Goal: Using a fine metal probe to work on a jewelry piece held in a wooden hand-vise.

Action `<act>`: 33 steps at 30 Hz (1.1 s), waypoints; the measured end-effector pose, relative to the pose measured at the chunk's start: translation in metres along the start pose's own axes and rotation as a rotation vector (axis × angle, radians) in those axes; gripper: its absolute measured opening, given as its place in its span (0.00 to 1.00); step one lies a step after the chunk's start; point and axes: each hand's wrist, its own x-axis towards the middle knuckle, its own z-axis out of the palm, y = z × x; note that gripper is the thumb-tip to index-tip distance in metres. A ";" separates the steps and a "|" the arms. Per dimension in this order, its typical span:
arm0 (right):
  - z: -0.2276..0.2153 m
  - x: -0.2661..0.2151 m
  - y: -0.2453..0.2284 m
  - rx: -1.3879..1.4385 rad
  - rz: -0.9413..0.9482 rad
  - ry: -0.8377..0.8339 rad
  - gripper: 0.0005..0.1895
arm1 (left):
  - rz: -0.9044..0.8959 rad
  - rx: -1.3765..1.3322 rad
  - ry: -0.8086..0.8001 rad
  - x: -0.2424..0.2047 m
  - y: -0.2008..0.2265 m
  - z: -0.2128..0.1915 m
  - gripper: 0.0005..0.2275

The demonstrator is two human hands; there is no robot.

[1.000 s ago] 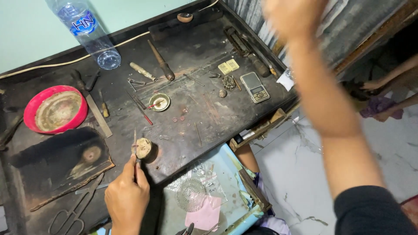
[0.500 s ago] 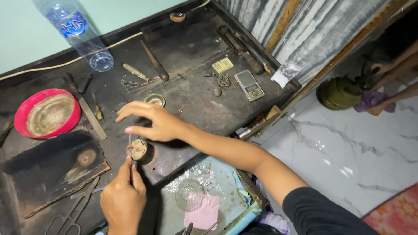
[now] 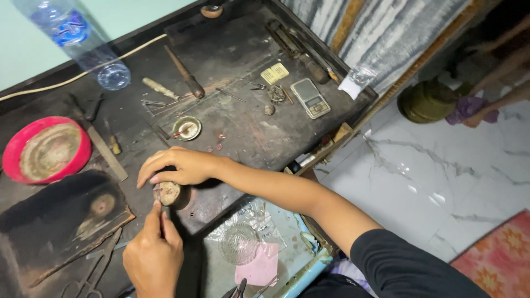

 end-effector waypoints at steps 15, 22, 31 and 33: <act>-0.004 0.004 0.017 0.341 -0.027 -0.149 0.09 | 0.050 -0.019 0.007 0.001 0.000 -0.007 0.15; -0.007 0.010 0.024 0.396 -0.072 -0.213 0.07 | 0.079 -0.020 0.018 0.002 -0.002 -0.005 0.15; -0.009 0.008 0.016 0.285 -0.030 -0.163 0.11 | -0.079 -0.129 0.034 0.012 0.022 -0.016 0.09; -0.008 0.008 0.017 0.288 -0.022 -0.193 0.10 | -0.114 -0.159 0.013 0.013 0.020 -0.017 0.10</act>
